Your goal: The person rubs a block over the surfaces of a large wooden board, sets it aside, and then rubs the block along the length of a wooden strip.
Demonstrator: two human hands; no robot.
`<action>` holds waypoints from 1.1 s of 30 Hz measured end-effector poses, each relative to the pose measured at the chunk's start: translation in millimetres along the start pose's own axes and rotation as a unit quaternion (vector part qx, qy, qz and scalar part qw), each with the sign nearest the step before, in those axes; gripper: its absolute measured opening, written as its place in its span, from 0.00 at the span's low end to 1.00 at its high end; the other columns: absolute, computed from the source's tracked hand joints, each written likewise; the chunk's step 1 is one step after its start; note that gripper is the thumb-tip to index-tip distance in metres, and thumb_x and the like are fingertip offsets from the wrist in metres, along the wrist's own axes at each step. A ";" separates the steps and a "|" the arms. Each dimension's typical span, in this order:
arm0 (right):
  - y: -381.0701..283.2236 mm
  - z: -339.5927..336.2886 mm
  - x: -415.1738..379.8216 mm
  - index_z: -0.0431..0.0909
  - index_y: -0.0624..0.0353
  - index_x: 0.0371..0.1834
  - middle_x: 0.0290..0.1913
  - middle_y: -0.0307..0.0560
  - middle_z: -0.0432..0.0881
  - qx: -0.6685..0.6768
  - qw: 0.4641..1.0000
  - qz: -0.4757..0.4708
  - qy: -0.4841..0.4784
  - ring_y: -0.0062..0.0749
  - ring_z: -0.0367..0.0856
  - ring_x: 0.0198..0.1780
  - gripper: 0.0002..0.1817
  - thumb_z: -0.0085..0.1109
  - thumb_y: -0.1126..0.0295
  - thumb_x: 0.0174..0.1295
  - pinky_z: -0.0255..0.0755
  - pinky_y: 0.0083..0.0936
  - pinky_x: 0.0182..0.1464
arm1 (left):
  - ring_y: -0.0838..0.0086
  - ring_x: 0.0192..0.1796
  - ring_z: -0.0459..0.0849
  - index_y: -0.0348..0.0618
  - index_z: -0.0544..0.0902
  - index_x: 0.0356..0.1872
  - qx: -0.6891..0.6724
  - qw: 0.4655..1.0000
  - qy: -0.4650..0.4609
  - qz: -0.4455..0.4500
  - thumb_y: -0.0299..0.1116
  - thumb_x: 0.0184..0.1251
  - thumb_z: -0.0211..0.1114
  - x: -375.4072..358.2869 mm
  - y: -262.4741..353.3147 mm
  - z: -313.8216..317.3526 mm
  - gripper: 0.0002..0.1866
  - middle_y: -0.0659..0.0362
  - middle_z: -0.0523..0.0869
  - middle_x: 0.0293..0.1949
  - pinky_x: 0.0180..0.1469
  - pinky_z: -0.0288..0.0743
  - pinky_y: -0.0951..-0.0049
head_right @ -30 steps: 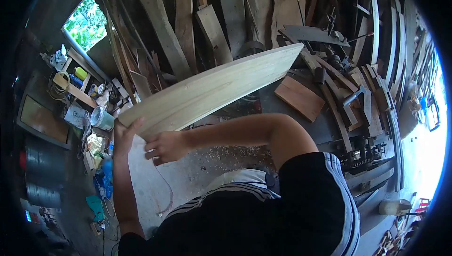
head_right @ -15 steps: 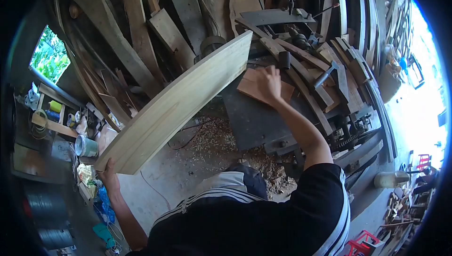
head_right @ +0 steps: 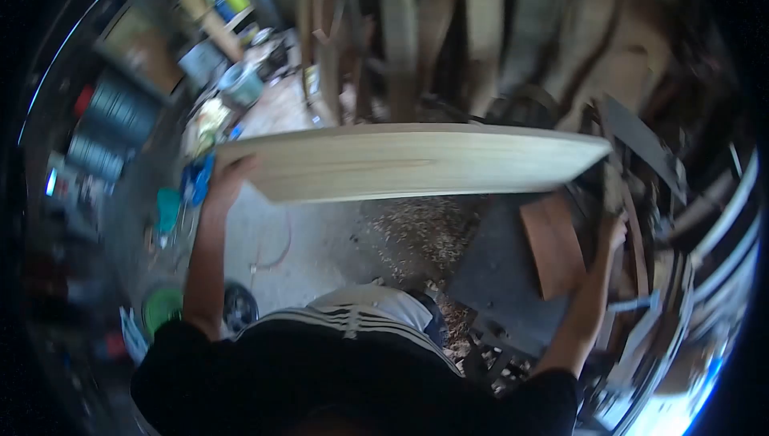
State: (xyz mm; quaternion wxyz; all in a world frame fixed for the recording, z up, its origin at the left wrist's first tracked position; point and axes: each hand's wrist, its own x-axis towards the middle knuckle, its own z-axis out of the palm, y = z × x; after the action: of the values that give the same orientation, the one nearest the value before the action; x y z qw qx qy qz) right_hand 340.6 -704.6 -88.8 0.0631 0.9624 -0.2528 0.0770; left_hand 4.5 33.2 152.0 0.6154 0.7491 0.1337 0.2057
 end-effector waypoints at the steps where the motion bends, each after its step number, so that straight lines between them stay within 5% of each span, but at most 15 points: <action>1: -8.0 -12.7 7.7 0.70 0.60 0.61 0.49 0.54 0.83 0.198 0.979 -0.029 0.023 0.54 0.84 0.47 0.25 0.48 0.57 0.66 0.76 0.47 0.50 | 0.78 0.43 0.83 0.37 0.84 0.45 0.014 1.000 -0.006 0.008 0.27 0.56 0.73 0.3 9.3 6.4 0.14 0.61 0.86 0.41 0.50 0.77 0.74; 2: -4.2 -43.0 23.4 0.68 0.62 0.64 0.52 0.54 0.83 0.387 0.920 -0.045 0.039 0.51 0.83 0.50 0.27 0.48 0.59 0.66 0.75 0.44 0.53 | 0.79 0.41 0.84 0.37 0.84 0.43 0.024 0.999 -0.022 0.018 0.27 0.56 0.74 0.8 18.3 10.6 0.14 0.61 0.87 0.38 0.48 0.77 0.75; 3: -21.8 -105.1 -39.6 0.68 0.62 0.64 0.52 0.54 0.83 0.388 0.919 -0.056 0.037 0.51 0.83 0.50 0.27 0.48 0.59 0.66 0.75 0.44 0.53 | 0.79 0.41 0.84 0.37 0.84 0.43 0.025 1.000 -0.010 0.016 0.27 0.56 0.74 -1.4 21.3 11.1 0.14 0.61 0.87 0.38 0.48 0.77 0.75; 4: -62.3 -169.7 -50.6 0.68 0.62 0.66 0.55 0.57 0.81 0.533 0.791 -0.208 0.215 0.48 0.81 0.55 0.25 0.47 0.66 0.65 0.72 0.38 0.57 | 0.79 0.41 0.84 0.37 0.84 0.41 0.022 0.999 -0.009 0.025 0.27 0.55 0.74 -1.4 22.6 13.2 0.13 0.62 0.87 0.37 0.47 0.77 0.75; 6: -102.1 -267.2 -113.0 0.73 0.58 0.64 0.55 0.56 0.81 0.477 0.794 -0.341 0.161 0.47 0.78 0.57 0.24 0.45 0.73 0.62 0.69 0.36 0.60 | 0.79 0.40 0.84 0.36 0.85 0.40 0.017 0.999 -0.034 0.034 0.27 0.54 0.74 0.4 30.1 19.0 0.12 0.62 0.88 0.36 0.46 0.77 0.76; 8: -126.5 -275.3 -137.4 0.77 0.53 0.61 0.58 0.56 0.78 0.323 0.873 -0.358 0.070 0.50 0.76 0.56 0.26 0.47 0.79 0.57 0.68 0.37 0.60 | 0.79 0.39 0.84 0.37 0.85 0.38 -0.006 0.998 -0.034 0.051 0.26 0.54 0.74 -1.6 37.4 26.4 0.11 0.62 0.88 0.35 0.45 0.76 0.77; 10: -165.1 -282.0 -195.9 0.77 0.52 0.60 0.55 0.55 0.79 0.341 0.813 -0.404 0.244 0.47 0.76 0.55 0.30 0.51 0.86 0.50 0.70 0.37 0.59 | 0.80 0.40 0.83 0.36 0.85 0.41 -0.021 0.996 -0.057 0.059 0.25 0.55 0.72 0.3 32.8 25.1 0.12 0.62 0.87 0.37 0.46 0.76 0.77; 12: -210.1 -275.7 -238.7 0.75 0.60 0.60 0.60 0.50 0.76 0.622 0.661 -0.412 -0.082 0.45 0.72 0.61 0.27 0.54 0.79 0.52 0.62 0.41 0.66 | 0.79 0.41 0.83 0.36 0.84 0.44 -0.018 0.997 -0.011 0.074 0.25 0.56 0.71 1.8 20.0 22.7 0.14 0.61 0.87 0.39 0.46 0.76 0.76; 13: -209.9 -325.0 -290.3 0.73 0.65 0.60 0.61 0.55 0.74 0.406 0.721 -0.533 0.175 0.44 0.72 0.61 0.27 0.53 0.78 0.52 0.54 0.46 0.70 | 0.79 0.42 0.83 0.36 0.83 0.45 -0.020 0.997 0.002 0.072 0.25 0.56 0.71 2.1 19.0 23.5 0.14 0.61 0.86 0.40 0.47 0.76 0.76; 15: -233.5 -359.0 -346.2 0.72 0.66 0.60 0.63 0.61 0.69 0.471 0.635 -0.595 0.143 0.48 0.66 0.64 0.28 0.55 0.76 0.50 0.52 0.48 0.69 | 0.79 0.42 0.82 0.35 0.83 0.45 0.004 0.997 0.016 0.076 0.25 0.56 0.71 1.4 20.9 25.1 0.14 0.61 0.86 0.40 0.47 0.75 0.76; 18: -231.3 -379.0 -360.0 0.75 0.59 0.60 0.61 0.57 0.73 0.476 0.642 -0.590 0.115 0.44 0.67 0.63 0.29 0.59 0.68 0.50 0.57 0.44 0.66 | 0.79 0.41 0.82 0.34 0.84 0.43 0.045 0.996 0.007 0.081 0.24 0.55 0.71 -2.6 13.0 17.3 0.13 0.61 0.85 0.40 0.48 0.74 0.75; 21: -197.9 -337.4 -294.7 0.78 0.54 0.58 0.63 0.45 0.74 0.325 0.724 -0.576 0.197 0.38 0.66 0.67 0.25 0.58 0.68 0.52 0.56 0.41 0.67 | 0.79 0.41 0.81 0.33 0.84 0.42 0.005 0.996 -0.017 0.092 0.24 0.56 0.71 -7.2 -2.8 6.7 0.12 0.60 0.85 0.39 0.48 0.74 0.75; 25: -136.3 -261.8 -181.1 0.73 0.49 0.62 0.62 0.47 0.75 0.289 0.877 -0.327 0.202 0.39 0.69 0.66 0.28 0.59 0.72 0.54 0.59 0.42 0.65 | 0.78 0.43 0.81 0.34 0.83 0.44 -0.023 0.998 -0.013 0.055 0.23 0.56 0.71 -17.4 -22.3 1.1 0.14 0.59 0.85 0.41 0.51 0.74 0.74; 30: -108.1 -185.1 -62.4 0.64 0.54 0.69 0.60 0.59 0.73 0.522 0.802 -0.100 0.273 0.53 0.68 0.62 0.28 0.44 0.63 0.65 0.49 0.46 0.67 | 0.75 0.44 0.81 0.33 0.82 0.47 0.061 0.997 -0.029 0.022 0.23 0.55 0.72 -28.6 -13.0 -5.3 0.17 0.57 0.84 0.44 0.52 0.74 0.74; 33: -123.0 -140.4 -55.1 0.60 0.56 0.71 0.62 0.64 0.71 0.648 0.746 -0.093 0.121 0.55 0.67 0.63 0.30 0.39 0.59 0.66 0.47 0.47 0.69 | 0.75 0.44 0.81 0.32 0.81 0.47 0.058 0.996 -0.065 -0.017 0.23 0.54 0.72 -28.3 -17.5 -19.3 0.18 0.56 0.83 0.45 0.52 0.74 0.73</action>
State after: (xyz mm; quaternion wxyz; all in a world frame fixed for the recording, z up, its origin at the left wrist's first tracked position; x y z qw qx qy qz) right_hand 337.9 -549.5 28.7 -0.5390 0.7731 -0.0420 0.3317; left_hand -28.6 40.8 133.9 0.5813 0.7932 0.1178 0.1383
